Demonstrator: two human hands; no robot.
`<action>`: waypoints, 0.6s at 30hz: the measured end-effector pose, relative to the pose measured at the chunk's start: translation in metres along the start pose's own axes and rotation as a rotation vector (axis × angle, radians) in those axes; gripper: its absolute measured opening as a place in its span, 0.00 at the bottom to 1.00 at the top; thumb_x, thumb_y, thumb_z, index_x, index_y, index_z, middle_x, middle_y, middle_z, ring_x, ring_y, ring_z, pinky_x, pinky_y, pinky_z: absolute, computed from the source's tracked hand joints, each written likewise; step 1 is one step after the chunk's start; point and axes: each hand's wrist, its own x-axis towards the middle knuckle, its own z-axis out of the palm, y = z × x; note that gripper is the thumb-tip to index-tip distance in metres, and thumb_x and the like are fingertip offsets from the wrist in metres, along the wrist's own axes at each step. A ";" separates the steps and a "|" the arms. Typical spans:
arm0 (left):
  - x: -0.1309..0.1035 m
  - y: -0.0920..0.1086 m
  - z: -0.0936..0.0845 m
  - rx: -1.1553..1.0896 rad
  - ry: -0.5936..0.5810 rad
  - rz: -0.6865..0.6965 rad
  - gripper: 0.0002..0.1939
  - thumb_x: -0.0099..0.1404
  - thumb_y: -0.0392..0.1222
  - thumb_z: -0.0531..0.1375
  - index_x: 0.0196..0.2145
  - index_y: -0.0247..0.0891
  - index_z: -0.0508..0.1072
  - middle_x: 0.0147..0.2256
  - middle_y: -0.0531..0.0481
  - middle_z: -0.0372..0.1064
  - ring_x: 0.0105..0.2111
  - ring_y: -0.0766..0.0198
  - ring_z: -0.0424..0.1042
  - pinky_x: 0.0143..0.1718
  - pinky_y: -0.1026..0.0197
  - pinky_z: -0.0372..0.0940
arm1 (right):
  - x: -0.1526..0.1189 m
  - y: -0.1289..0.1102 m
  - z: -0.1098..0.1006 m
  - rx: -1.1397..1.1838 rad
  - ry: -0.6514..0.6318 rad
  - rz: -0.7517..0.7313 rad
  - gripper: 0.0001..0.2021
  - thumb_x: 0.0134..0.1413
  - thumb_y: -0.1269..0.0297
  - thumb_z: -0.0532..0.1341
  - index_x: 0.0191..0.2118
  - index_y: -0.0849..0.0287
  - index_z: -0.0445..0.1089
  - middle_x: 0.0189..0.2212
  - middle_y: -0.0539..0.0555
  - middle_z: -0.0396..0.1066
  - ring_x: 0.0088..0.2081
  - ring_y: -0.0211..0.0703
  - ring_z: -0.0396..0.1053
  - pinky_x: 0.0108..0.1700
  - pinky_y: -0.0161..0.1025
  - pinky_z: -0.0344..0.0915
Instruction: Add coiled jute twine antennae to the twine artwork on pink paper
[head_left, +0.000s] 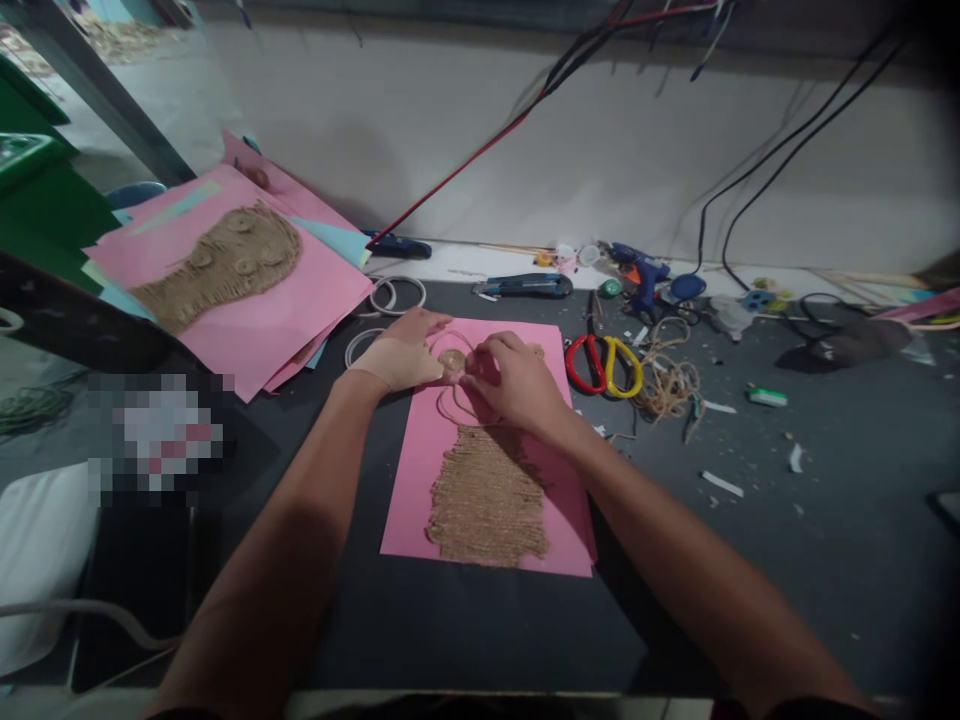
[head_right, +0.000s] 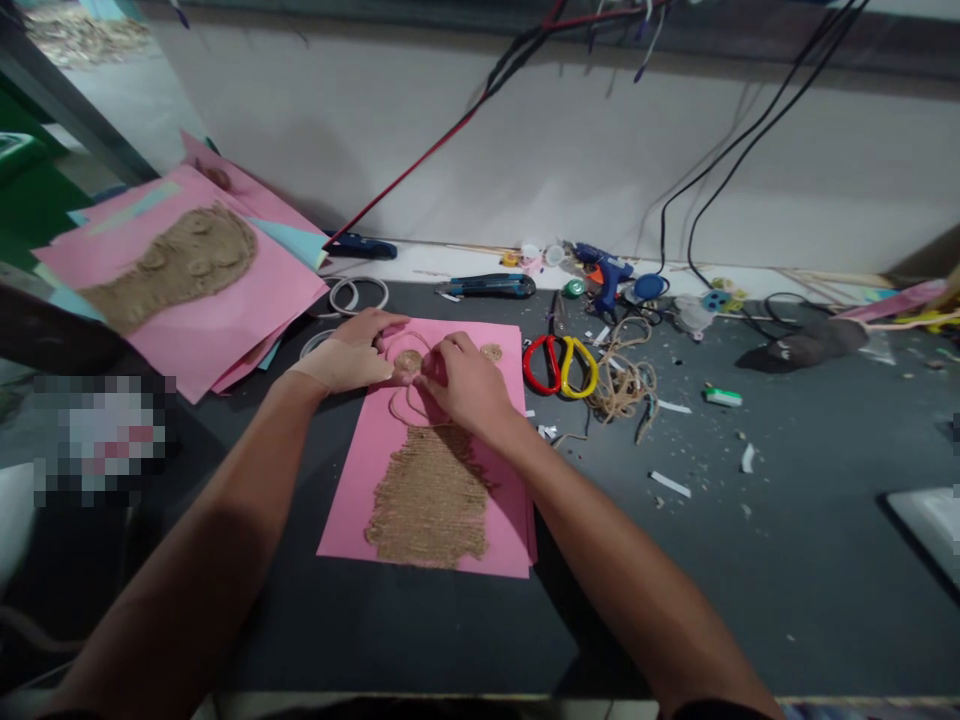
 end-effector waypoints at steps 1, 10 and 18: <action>0.000 0.000 0.000 -0.003 0.005 -0.004 0.47 0.50 0.50 0.73 0.65 0.34 0.69 0.57 0.37 0.69 0.52 0.48 0.72 0.59 0.52 0.66 | 0.001 0.001 -0.004 0.016 0.004 -0.002 0.13 0.59 0.59 0.69 0.47 0.58 0.74 0.52 0.62 0.74 0.52 0.55 0.72 0.52 0.51 0.69; -0.001 0.000 0.003 0.022 0.025 0.007 0.44 0.54 0.49 0.70 0.66 0.37 0.67 0.61 0.37 0.67 0.60 0.46 0.67 0.66 0.51 0.59 | -0.009 -0.030 -0.107 0.250 0.163 0.114 0.15 0.61 0.55 0.66 0.50 0.54 0.76 0.28 0.51 0.73 0.25 0.41 0.69 0.28 0.43 0.66; -0.007 0.013 -0.007 -0.017 -0.031 -0.006 0.38 0.54 0.46 0.71 0.61 0.32 0.72 0.54 0.41 0.72 0.50 0.53 0.72 0.58 0.55 0.66 | -0.073 -0.096 -0.166 0.369 -0.023 -0.115 0.09 0.56 0.55 0.70 0.40 0.26 0.81 0.37 0.52 0.79 0.37 0.50 0.79 0.29 0.48 0.74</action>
